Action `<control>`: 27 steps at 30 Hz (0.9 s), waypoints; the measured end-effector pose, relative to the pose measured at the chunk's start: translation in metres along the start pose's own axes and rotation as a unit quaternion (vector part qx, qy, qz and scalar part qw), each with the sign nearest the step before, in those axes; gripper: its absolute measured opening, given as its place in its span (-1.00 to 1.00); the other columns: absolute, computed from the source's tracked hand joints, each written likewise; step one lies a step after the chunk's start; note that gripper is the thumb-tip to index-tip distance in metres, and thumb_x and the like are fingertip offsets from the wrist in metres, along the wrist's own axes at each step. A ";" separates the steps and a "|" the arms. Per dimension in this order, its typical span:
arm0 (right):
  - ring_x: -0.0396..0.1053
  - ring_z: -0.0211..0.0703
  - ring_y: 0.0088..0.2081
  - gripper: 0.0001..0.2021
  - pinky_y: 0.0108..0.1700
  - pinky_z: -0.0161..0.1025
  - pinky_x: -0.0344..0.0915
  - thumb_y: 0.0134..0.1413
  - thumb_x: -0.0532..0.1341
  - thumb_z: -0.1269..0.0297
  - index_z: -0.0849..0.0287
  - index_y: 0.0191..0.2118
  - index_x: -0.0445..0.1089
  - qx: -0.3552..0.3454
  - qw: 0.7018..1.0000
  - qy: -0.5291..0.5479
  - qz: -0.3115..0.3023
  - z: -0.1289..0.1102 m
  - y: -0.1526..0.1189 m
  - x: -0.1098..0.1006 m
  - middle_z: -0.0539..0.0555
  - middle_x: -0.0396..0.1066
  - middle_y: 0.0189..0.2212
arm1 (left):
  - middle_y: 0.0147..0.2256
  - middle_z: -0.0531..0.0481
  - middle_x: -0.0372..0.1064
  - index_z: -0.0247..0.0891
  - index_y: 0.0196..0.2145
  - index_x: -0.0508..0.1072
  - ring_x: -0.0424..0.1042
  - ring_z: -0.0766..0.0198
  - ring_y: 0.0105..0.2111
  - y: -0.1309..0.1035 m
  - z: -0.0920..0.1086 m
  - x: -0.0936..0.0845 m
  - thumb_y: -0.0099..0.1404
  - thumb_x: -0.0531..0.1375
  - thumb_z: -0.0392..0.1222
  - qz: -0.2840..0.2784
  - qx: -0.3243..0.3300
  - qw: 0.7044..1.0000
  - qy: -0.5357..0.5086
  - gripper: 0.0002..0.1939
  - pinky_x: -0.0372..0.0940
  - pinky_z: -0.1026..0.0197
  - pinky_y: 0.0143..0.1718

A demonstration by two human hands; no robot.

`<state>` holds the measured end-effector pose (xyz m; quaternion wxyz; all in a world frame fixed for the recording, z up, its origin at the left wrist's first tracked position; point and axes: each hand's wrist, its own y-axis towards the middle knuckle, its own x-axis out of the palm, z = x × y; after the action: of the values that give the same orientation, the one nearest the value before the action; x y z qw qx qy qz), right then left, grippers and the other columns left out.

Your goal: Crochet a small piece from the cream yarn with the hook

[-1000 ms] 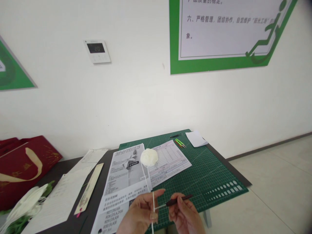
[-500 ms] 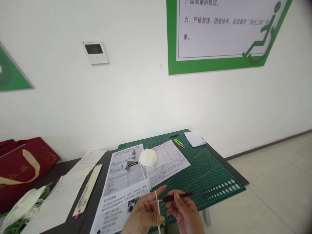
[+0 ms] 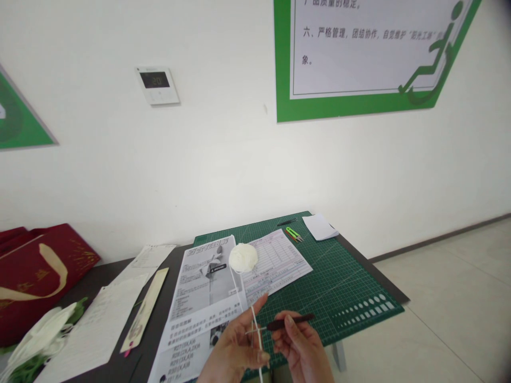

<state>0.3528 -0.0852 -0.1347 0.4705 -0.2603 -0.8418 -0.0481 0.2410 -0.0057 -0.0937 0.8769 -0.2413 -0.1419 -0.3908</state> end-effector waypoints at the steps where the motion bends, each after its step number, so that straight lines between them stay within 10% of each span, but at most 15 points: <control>1: 0.35 -0.32 -0.62 -0.76 -0.55 -0.41 0.30 -0.20 0.39 0.20 0.29 -0.41 0.50 -0.005 1.000 -0.002 0.002 0.000 0.000 0.000 0.08 0.49 -0.64 | -0.71 0.19 0.19 -0.14 0.04 0.34 0.02 0.46 -0.68 0.000 0.000 0.001 -0.26 0.31 -0.50 -0.001 0.002 1.000 -0.003 -0.17 -0.02 0.34 -0.61; 12: 0.36 -0.33 -0.63 -0.78 -0.56 -0.41 0.32 -0.19 0.38 0.22 0.29 -0.43 0.51 0.013 1.000 0.006 -0.018 0.004 0.000 -0.001 0.10 0.51 -0.61 | -0.60 0.17 0.13 -0.16 0.08 0.28 0.08 0.38 -0.57 -0.004 -0.012 -0.002 -0.10 0.34 -0.21 0.047 0.105 0.984 0.136 -0.27 0.03 0.29 -0.54; 19: 0.35 -0.35 -0.64 -0.79 -0.56 -0.43 0.32 -0.17 0.38 0.22 0.29 -0.43 0.52 0.015 0.999 0.012 -0.032 0.004 -0.001 0.001 0.08 0.49 -0.64 | -0.35 0.01 0.37 -0.12 -0.13 0.47 0.16 0.33 -0.56 -0.017 0.000 0.007 -0.07 0.29 -0.31 0.162 0.217 0.891 0.364 -0.53 0.09 0.26 -0.52; 27: 0.35 -0.35 -0.64 -0.77 -0.57 -0.42 0.32 -0.19 0.38 0.20 0.29 -0.42 0.51 0.009 1.000 0.007 -0.020 0.003 -0.003 0.001 0.09 0.50 -0.63 | -0.58 0.05 0.36 -0.22 -0.30 0.54 0.28 0.26 -0.54 -0.009 -0.007 0.012 -0.05 0.30 -0.14 0.186 0.190 0.936 0.229 -0.71 0.18 0.24 -0.48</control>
<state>0.3483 -0.0863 -0.1346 0.4775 -0.2386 -0.8440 -0.0523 0.2421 -0.0223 -0.0916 0.9721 0.0042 0.0387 -0.2314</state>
